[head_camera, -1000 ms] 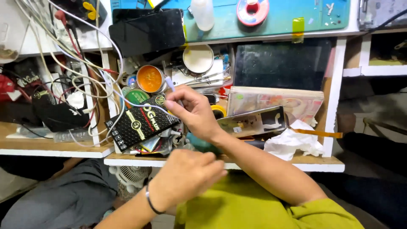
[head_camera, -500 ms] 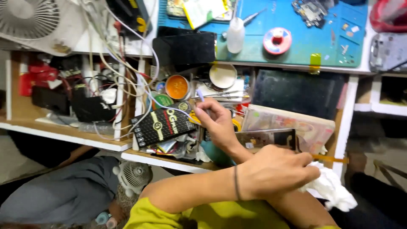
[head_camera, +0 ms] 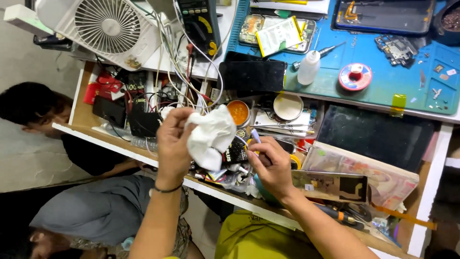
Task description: The person is preparing wires and electronic components for mobile phone repair on a workbench, using tweezers and a magnifying glass.
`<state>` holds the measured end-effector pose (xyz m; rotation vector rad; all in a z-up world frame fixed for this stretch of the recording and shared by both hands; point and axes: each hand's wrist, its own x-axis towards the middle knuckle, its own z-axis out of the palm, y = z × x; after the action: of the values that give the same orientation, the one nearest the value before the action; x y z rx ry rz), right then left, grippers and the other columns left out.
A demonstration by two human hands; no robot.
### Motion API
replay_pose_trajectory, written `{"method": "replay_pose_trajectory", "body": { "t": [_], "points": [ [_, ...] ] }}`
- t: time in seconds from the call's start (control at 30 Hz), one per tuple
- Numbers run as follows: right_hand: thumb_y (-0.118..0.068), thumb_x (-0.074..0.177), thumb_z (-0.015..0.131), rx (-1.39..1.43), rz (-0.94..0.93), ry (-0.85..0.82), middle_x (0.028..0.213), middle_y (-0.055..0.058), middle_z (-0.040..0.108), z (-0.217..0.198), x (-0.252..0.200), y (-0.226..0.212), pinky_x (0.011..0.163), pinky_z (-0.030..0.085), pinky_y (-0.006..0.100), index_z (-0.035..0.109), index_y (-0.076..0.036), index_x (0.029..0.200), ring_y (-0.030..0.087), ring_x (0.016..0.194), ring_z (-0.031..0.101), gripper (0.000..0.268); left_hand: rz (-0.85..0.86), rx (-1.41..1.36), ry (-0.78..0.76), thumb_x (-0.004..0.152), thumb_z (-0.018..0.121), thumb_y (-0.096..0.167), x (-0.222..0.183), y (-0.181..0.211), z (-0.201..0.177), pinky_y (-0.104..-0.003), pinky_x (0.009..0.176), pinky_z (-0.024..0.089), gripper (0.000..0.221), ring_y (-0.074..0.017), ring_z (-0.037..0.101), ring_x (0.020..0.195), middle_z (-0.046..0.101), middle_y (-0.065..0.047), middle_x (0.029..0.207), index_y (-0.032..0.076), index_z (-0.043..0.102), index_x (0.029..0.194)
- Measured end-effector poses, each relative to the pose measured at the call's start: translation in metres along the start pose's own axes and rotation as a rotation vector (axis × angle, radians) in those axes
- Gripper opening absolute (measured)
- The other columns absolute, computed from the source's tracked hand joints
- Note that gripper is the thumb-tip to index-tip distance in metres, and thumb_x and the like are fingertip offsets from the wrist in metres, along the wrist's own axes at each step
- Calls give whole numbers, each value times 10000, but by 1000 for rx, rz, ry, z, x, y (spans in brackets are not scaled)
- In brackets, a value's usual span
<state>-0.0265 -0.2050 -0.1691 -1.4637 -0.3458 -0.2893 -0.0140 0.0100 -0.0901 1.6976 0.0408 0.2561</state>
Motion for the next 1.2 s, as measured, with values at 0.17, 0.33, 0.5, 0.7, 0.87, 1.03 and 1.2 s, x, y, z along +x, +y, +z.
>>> {"method": "replay_pose_trajectory", "body": {
  "t": [0.17,0.33,0.5,0.7,0.87,1.03,1.2],
  "points": [
    [-14,857,779,-125,-158,-14,858,122,742,5,-8,6,545,504,293,750,-49,876,248,634,628,49,44,43,-170,954,740,267,12,1,39,-338,793,595,328,-173,708,918,780,-155,1036,42,743,1193],
    [-21,804,799,-340,-200,-8,681,116,615,7,-33,49,461,490,350,688,-29,753,313,519,585,123,-18,357,-511,902,763,242,15,12,51,-356,696,550,168,-208,711,773,768,-121,845,127,806,1016],
    [-68,806,819,-421,-232,-27,640,115,586,10,-21,27,483,498,356,696,-26,731,304,512,568,150,35,663,-682,1000,599,387,29,33,48,-421,624,524,392,-380,680,630,691,-188,666,41,726,867],
    [-59,801,830,-416,-266,-17,645,152,587,14,-12,5,480,506,369,697,4,758,345,526,596,153,-60,633,-741,1006,599,378,38,33,42,-321,529,382,490,-172,424,498,426,-23,437,98,555,605],
    [-74,802,835,-363,-209,-16,677,172,621,13,0,-21,505,528,375,700,13,811,371,559,628,161,4,746,-770,1025,582,294,40,41,40,-266,504,334,512,-153,391,426,393,18,387,123,519,546],
    [-96,804,843,-273,-127,-25,726,203,671,15,6,-36,544,561,384,705,28,891,410,609,674,205,-152,553,-804,1026,542,302,39,30,33,-279,500,361,520,-143,391,476,422,31,432,127,489,539],
    [-123,847,823,-254,-11,-101,746,177,711,11,1,-17,548,563,373,709,9,923,372,618,697,190,-50,683,-752,1053,500,322,38,33,33,-331,479,366,552,-230,424,442,436,-71,421,81,495,557]
  ]
}}
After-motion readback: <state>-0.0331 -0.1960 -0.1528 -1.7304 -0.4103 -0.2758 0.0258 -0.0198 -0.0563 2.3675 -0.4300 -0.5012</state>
